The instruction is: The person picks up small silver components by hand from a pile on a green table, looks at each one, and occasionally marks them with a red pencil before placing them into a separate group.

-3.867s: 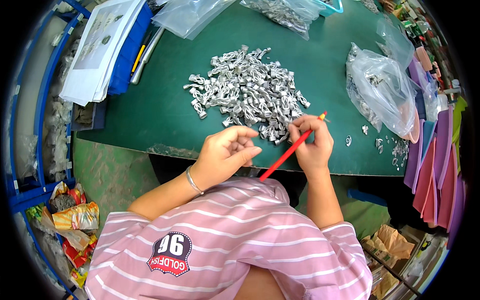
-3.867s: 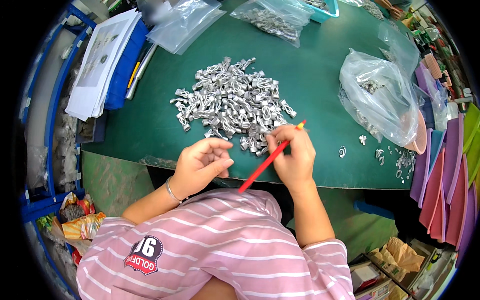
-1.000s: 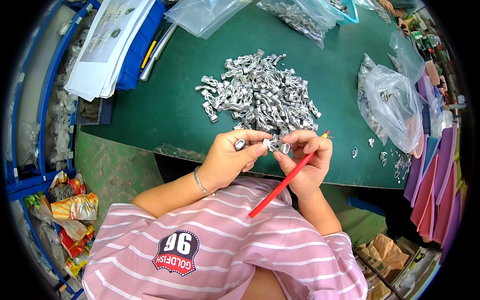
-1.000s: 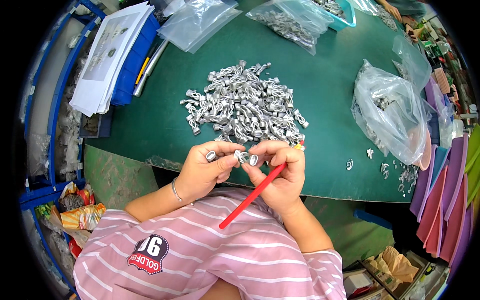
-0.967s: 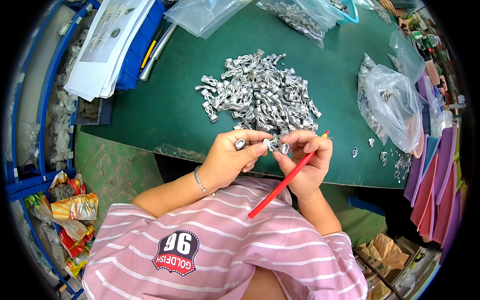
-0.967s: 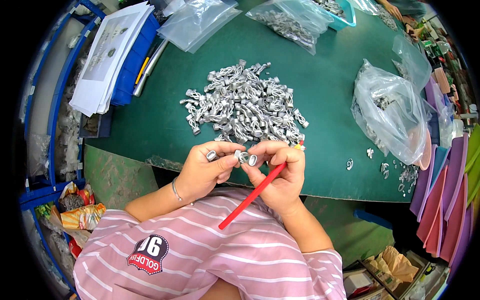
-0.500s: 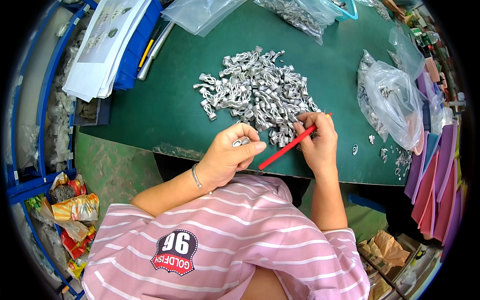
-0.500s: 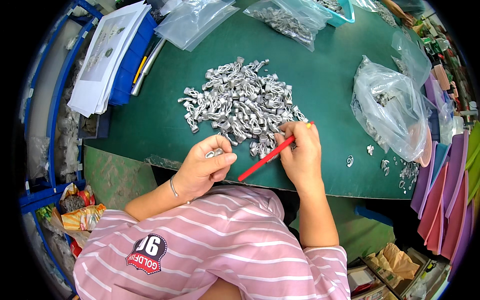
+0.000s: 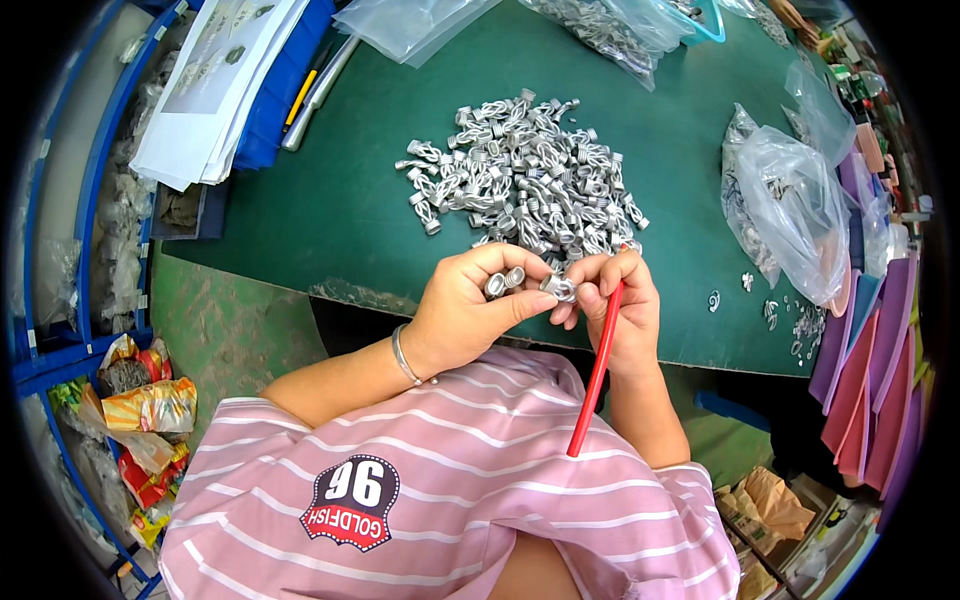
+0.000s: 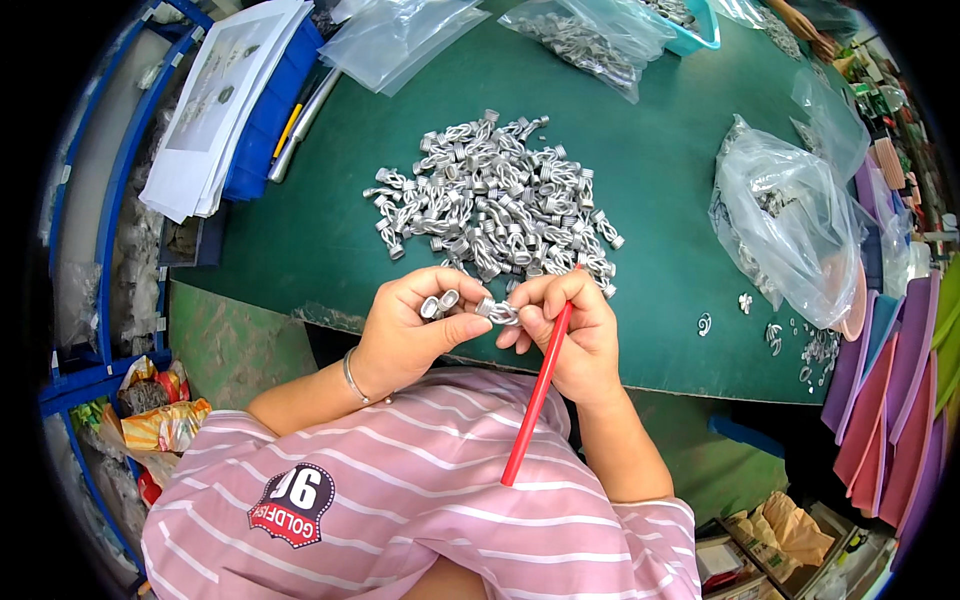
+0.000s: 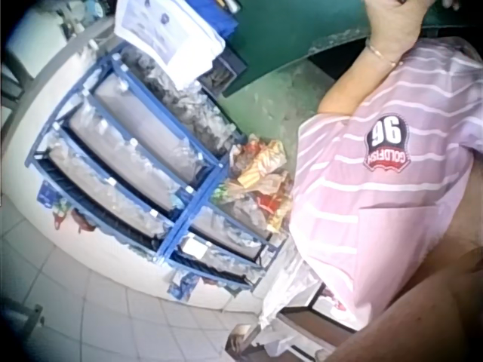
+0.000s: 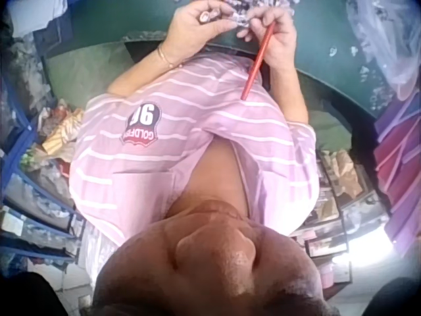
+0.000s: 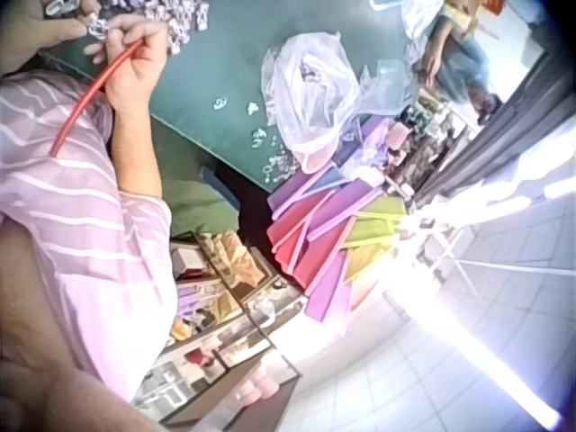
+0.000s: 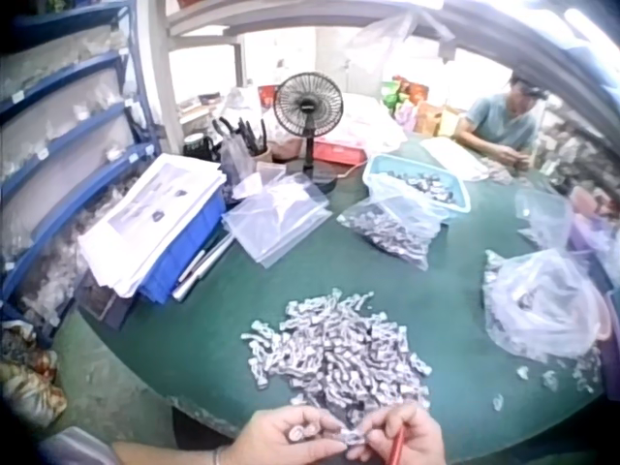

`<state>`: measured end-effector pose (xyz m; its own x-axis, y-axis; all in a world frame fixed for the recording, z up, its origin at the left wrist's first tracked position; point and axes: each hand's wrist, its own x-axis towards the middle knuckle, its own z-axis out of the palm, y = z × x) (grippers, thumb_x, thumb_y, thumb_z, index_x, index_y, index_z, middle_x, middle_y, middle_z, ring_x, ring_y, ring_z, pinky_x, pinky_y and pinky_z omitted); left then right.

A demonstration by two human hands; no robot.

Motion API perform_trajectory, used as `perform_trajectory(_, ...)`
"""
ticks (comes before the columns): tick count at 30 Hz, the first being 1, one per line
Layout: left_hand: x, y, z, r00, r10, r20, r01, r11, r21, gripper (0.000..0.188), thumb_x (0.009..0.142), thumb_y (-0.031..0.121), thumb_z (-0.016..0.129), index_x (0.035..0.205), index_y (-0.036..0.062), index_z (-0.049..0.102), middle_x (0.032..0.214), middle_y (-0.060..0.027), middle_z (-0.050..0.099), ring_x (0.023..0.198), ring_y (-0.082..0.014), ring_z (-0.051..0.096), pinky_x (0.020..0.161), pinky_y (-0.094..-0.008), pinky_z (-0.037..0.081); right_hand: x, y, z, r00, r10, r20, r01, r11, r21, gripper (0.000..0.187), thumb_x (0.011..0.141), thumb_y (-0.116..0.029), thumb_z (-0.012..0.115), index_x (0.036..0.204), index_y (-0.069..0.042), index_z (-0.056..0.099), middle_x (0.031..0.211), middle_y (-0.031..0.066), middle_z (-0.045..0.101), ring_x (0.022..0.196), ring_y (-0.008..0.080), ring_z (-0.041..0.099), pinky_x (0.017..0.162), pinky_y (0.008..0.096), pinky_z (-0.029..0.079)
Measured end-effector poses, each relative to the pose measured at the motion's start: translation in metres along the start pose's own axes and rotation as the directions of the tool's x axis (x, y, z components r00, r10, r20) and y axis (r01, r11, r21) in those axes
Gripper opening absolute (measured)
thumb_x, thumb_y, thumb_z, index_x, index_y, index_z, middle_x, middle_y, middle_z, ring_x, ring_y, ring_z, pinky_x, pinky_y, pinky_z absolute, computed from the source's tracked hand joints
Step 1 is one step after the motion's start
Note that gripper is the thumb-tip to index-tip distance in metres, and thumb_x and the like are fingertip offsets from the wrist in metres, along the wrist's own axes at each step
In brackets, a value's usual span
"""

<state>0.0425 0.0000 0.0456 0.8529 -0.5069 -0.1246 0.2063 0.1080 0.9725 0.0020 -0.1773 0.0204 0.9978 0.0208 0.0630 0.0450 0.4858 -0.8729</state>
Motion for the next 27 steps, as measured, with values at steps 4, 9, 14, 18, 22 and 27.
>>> perform_trajectory(4, -0.001, 0.001, 0.000, 0.999, -0.020, -0.028, 0.020, 1.000, -0.003, 0.019, 0.078, 0.005, 0.067, 0.095, 0.0010, 0.061, 0.081, 0.0002, 0.058, 0.073, -0.0045, 0.052, 0.063, -0.0186, 0.043, -0.002, 0.002, 0.001, 0.999, 0.038, 0.010, -0.039, 0.996, 0.078, 0.017, 0.085, 0.003, 0.052, 0.082, -0.007, 0.039, 0.091, 0.0148, 0.057, 0.069, 0.0176, 0.061, 0.054, 0.0229, 0.049)
perform_trajectory(9, 0.003, -0.008, -0.003, 0.971, 0.230, 0.065, -0.237, 0.961, 0.142, 0.020, 0.076, 0.002, 0.067, 0.095, 0.0011, 0.062, 0.082, -0.0042, 0.059, 0.074, -0.0087, 0.055, 0.065, -0.0202, 0.044, -0.003, 0.014, -0.001, 0.998, -0.025, 0.059, 0.018, 0.992, 0.126, 0.021, 0.082, 0.007, 0.054, 0.083, -0.007, 0.039, 0.095, 0.0167, 0.056, 0.085, 0.0196, 0.059, 0.070, 0.0276, 0.051)
perform_trajectory(14, 0.003, -0.002, -0.005, 0.941, 0.316, 0.117, -0.337, 0.903, 0.268, 0.024, 0.073, -0.001, 0.068, 0.096, 0.0015, 0.064, 0.084, -0.0057, 0.058, 0.074, -0.0106, 0.055, 0.065, -0.0221, 0.044, -0.004, 0.016, -0.004, 0.986, -0.157, 0.058, 0.161, 0.984, -0.080, 0.028, 0.077, 0.012, 0.058, 0.084, -0.007, 0.039, 0.099, 0.0179, 0.056, 0.092, 0.0202, 0.057, 0.077, 0.0302, 0.049)
perform_trajectory(18, 0.001, -0.001, -0.004, 0.963, 0.263, 0.059, -0.269, 0.927, 0.260, 0.024, 0.075, 0.000, 0.067, 0.098, 0.0012, 0.063, 0.082, -0.0030, 0.057, 0.071, -0.0090, 0.051, 0.063, -0.0218, 0.042, -0.006, 0.010, 0.003, 0.960, -0.278, -0.027, 0.266, 0.939, -0.217, 0.034, 0.073, 0.013, 0.062, 0.085, -0.007, 0.038, 0.101, 0.0185, 0.054, 0.093, 0.0203, 0.056, 0.076, 0.0291, 0.049)
perform_trajectory(22, 0.002, -0.006, -0.002, 1.000, -0.026, -0.013, 0.026, 0.999, 0.024, 0.024, 0.079, 0.006, 0.064, 0.104, 0.0027, 0.062, 0.073, 0.0003, 0.056, 0.064, -0.0059, 0.049, 0.056, -0.0197, 0.040, -0.004, 0.008, 0.007, 0.907, -0.419, -0.035, 0.394, 0.876, -0.276, 0.044, 0.069, 0.012, 0.067, 0.089, -0.008, 0.033, 0.100, 0.0189, 0.054, 0.087, 0.0186, 0.056, 0.074, 0.0282, 0.048)
perform_trajectory(27, -0.001, -0.007, 0.000, 0.970, -0.237, 0.059, 0.244, 0.937, -0.248, 0.026, 0.084, 0.005, 0.059, 0.109, -0.0015, 0.058, 0.068, 0.0002, 0.053, 0.052, -0.0045, 0.042, 0.044, -0.0187, 0.033, -0.003, 0.006, 0.011, 0.883, -0.468, 0.037, 0.447, 0.814, -0.372, 0.046, 0.069, 0.011, 0.068, 0.089, -0.009, 0.031, 0.099, 0.0189, 0.055, 0.076, 0.0154, 0.055, 0.067, 0.0264, 0.047)
